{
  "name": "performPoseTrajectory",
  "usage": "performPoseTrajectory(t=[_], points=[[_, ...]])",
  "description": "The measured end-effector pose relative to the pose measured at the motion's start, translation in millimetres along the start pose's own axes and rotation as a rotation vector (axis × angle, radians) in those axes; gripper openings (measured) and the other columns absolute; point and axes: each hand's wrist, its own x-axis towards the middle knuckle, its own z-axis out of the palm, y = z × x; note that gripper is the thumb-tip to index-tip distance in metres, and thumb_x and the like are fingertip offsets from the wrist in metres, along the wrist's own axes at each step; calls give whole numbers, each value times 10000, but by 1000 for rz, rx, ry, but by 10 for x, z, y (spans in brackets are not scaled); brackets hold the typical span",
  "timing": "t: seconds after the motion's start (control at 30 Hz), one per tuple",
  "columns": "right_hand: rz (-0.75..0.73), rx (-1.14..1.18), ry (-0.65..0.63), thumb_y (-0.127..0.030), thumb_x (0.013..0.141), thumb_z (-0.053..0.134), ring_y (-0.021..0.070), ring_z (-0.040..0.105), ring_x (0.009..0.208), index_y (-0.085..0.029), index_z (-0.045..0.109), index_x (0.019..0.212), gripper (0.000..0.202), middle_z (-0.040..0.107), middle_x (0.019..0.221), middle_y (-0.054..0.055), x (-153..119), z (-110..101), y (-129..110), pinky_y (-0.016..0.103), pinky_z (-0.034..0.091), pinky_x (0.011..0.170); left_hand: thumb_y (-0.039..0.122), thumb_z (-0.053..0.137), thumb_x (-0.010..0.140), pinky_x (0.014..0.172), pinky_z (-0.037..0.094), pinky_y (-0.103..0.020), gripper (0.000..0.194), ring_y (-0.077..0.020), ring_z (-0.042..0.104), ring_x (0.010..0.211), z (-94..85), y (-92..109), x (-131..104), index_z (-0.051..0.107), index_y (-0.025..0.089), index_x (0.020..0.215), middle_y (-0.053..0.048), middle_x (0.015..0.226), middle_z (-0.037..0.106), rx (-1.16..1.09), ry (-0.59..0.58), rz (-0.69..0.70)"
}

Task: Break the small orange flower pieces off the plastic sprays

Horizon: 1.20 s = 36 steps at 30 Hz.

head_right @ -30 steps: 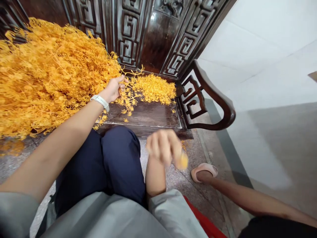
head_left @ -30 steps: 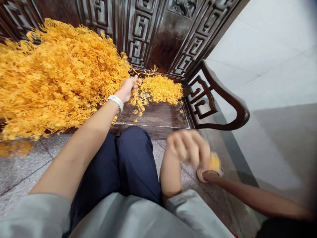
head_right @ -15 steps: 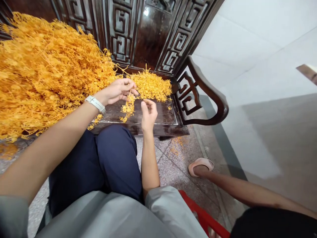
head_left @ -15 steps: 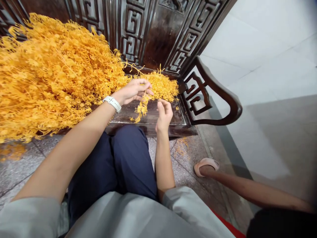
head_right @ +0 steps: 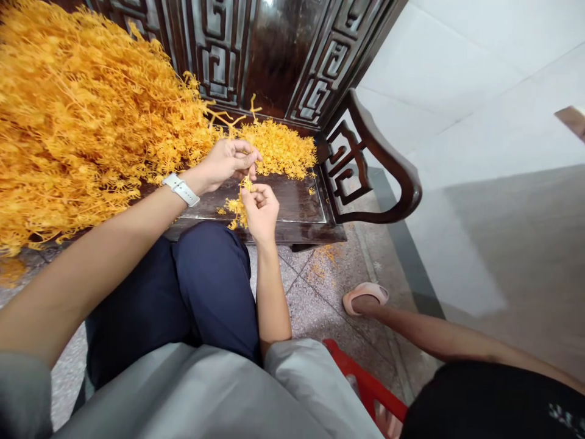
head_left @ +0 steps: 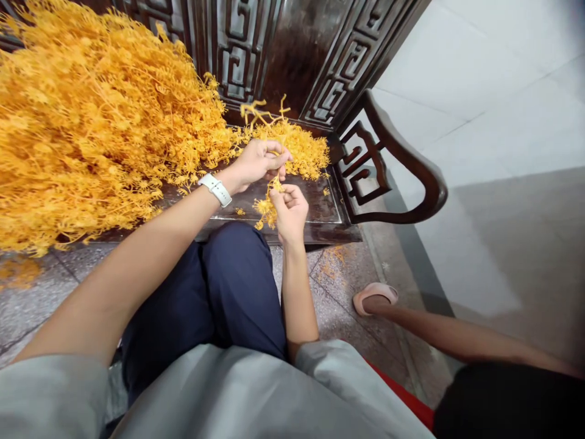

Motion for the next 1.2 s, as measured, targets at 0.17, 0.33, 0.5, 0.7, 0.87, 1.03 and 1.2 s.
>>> performPoseTrajectory(t=[0.17, 0.33, 0.5, 0.7, 0.87, 1.03, 1.2], points=[[58, -98, -190, -457, 904, 742, 143, 555, 751, -235, 718, 994, 241, 660, 860, 7, 13, -77, -16, 304, 458, 707, 125, 629, 1063, 563, 476, -221, 157, -110, 693, 580, -19, -10, 37, 676, 157, 917, -14, 698, 698, -10, 74, 70], [65, -184, -252, -583, 943, 720, 128, 388, 635, -235, 654, 820, 374, 467, 698, -35, -21, -101, -168, 299, 339, 606, 183, 647, 1066, 577, 503, -231, 158, -118, 686, 590, -39, -41, 70, 654, 188, 909, -19, 706, 689, 23, 203, 125], [72, -47, -264, -514, 792, 908, 142, 495, 721, -257, 722, 1064, 418, 549, 783, -40, -88, -109, -237, 305, 455, 699, 335, 643, 1092, 598, 518, -249, 176, -136, 672, 622, -28, -98, 110, 620, 229, 953, -21, 755, 665, 33, 282, 133], [64, 120, -244, -455, 771, 915, 145, 466, 686, -282, 731, 1144, 451, 498, 758, -46, -103, -130, -194, 313, 452, 679, 536, 632, 1086, 538, 409, -231, 339, -111, 511, 576, 29, -107, 153, 587, 236, 933, -7, 749, 594, 107, 381, 170], [214, 213, -289, -478, 785, 868, 150, 506, 718, -293, 716, 1203, 482, 595, 884, -10, -78, -117, -92, 306, 459, 655, 307, 583, 1114, 508, 314, -232, 233, -93, 412, 528, -13, 43, 111, 581, 221, 897, 7, 741, 555, 101, 332, -32], [189, 213, -216, -454, 806, 859, 170, 595, 808, -289, 751, 1148, 396, 654, 891, 1, 8, -238, -118, 333, 540, 791, 134, 555, 1071, 526, 293, -248, 225, -102, 404, 525, -50, 139, 35, 630, 189, 866, 6, 672, 548, 207, 109, -104], [114, 184, -318, -392, 796, 909, 161, 560, 748, -303, 748, 1226, 468, 610, 783, -28, 7, -338, -281, 321, 547, 798, 121, 624, 1028, 608, 363, -274, 158, -114, 469, 569, -47, 140, 26, 688, 169, 893, -4, 669, 594, 473, -10, 30]])
